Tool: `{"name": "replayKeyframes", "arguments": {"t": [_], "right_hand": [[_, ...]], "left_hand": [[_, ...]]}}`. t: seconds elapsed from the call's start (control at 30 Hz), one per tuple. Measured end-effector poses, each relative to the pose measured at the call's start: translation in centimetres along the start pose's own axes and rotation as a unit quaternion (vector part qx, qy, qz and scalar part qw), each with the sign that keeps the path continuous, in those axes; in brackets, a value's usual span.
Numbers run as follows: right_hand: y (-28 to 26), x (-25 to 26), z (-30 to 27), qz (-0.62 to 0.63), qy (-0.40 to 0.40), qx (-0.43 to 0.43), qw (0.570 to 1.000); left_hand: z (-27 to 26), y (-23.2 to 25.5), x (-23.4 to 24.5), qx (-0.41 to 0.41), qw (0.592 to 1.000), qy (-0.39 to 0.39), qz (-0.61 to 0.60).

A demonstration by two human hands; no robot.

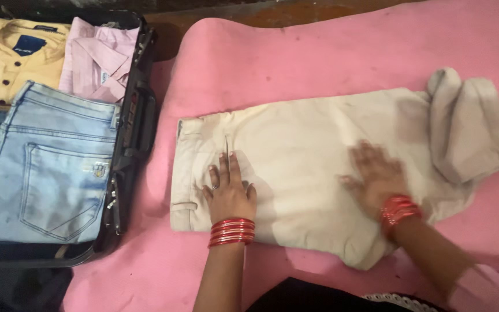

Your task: The person folds a pair of blue jeans and then a pair of beige pants, smoothing them out on a pink floor mat before placing them into a black suitcase.

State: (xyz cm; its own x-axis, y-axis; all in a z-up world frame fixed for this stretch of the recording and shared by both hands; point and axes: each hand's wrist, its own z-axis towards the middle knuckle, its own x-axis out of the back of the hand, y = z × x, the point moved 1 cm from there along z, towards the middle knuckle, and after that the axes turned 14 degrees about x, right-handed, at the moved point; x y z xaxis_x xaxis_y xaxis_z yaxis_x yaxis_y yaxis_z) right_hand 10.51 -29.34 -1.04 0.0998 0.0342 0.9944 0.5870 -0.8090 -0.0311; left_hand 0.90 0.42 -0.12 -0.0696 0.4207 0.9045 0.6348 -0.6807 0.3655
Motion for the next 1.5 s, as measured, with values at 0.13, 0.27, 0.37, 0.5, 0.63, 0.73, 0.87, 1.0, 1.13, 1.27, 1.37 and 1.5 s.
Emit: {"name": "replayKeyframes", "arguments": {"t": [0.13, 0.27, 0.37, 0.5, 0.63, 0.73, 0.87, 1.0, 1.13, 1.27, 1.37, 1.5], "right_hand": [[3.8, -0.1, -2.1, 0.017, 0.006, -0.129, 0.991], [3.9, -0.3, -1.9, 0.037, 0.010, -0.140, 0.989], [2.6, 0.2, -2.2, -0.005, -0.007, -0.112, 0.994], [-1.8, 0.2, -4.0, -0.027, -0.166, -0.015, 0.986], [1.3, 0.4, -1.6, 0.024, -0.189, 0.186, 0.964], [8.7, 2.0, 2.8, 0.023, -0.101, 0.046, 0.994], [9.3, 2.1, 5.1, 0.029, -0.015, -0.116, 0.993], [3.8, 0.1, 3.3, -0.002, -0.039, -0.034, 0.999], [8.7, 0.7, 2.8, 0.043, -0.068, -0.007, 0.997], [9.6, 0.3, 1.9, 0.067, 0.079, -0.130, 0.986], [4.2, -0.9, 2.0, 0.050, 0.045, -0.200, 0.978], [-2.0, -1.1, 3.3, 0.032, -0.062, 0.027, 0.997]], "left_hand": [[-1.5, 1.4, -0.2, -0.126, 0.989, 0.082, -0.012], [-2.6, 2.6, -0.9, -0.125, 0.989, -0.028, 0.077], [-2.7, 2.8, -0.9, -0.117, 0.985, -0.010, 0.124], [-2.3, 3.2, -1.4, -0.109, 0.981, 0.002, 0.160], [-2.3, 3.5, -1.3, -0.093, 0.980, -0.021, 0.177], [-2.2, 4.2, -1.1, -0.074, 0.975, -0.041, 0.205], [-2.1, 4.9, -0.7, -0.052, 0.968, -0.061, 0.236], [-1.8, 4.5, -0.8, -0.048, 0.966, -0.076, 0.241], [-1.9, 4.0, -1.4, -0.077, 0.974, -0.042, 0.209], [-2.0, 3.9, -1.0, -0.075, 0.975, -0.056, 0.201], [-2.3, 3.9, -0.6, -0.082, 0.978, -0.041, 0.187], [-2.0, 4.0, -0.5, -0.075, 0.976, -0.058, 0.194]]}}
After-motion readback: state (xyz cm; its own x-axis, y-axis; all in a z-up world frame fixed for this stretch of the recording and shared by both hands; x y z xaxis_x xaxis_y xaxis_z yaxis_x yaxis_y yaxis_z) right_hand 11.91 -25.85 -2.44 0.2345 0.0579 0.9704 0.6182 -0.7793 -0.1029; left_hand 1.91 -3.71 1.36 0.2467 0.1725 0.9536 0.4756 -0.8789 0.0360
